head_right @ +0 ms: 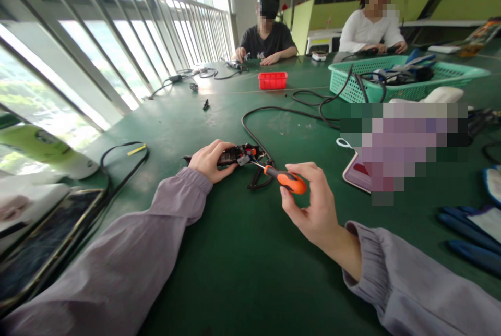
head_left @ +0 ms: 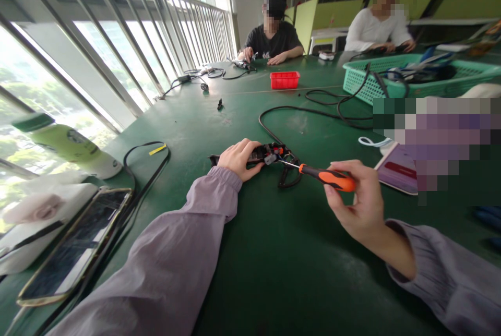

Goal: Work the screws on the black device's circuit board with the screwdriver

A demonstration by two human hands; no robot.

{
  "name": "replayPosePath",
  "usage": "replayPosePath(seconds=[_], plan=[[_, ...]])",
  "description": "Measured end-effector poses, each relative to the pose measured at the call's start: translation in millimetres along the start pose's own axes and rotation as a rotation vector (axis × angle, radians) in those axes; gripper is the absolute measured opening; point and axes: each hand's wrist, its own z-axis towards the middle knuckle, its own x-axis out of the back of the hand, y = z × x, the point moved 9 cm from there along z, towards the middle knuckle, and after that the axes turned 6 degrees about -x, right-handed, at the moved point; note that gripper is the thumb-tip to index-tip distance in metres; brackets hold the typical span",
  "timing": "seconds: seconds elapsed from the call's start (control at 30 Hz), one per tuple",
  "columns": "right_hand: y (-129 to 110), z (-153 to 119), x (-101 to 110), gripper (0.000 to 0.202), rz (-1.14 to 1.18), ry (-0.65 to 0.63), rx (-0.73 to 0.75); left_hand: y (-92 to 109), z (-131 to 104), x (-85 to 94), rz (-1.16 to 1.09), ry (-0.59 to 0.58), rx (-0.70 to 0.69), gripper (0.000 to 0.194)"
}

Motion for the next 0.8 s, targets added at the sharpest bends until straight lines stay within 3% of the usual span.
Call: replayPosePath(seconds=[0.13,0.2,0.47,0.63,0.8], plan=[[8,0,-13,0.017,-0.039,-0.180,-0.104,1,0,1.6,0.013,0.005,-0.002,0.038],[12,0,-15,0.019,-0.014,-0.209,-0.143,2,0,2.1,0.011,0.007,-0.005,0.038],[7,-2,0,0.039,-0.006,-0.002,-0.051,0,-1,-0.8,0.001,-0.010,0.006,0.038],[12,0,-10,0.024,-0.044,-0.116,-0.123,0,0,0.8,0.011,-0.004,0.004,0.038],[9,-1,1,0.041,0.007,0.012,-0.069,2,0,1.1,0.016,0.001,-0.007,0.038]])
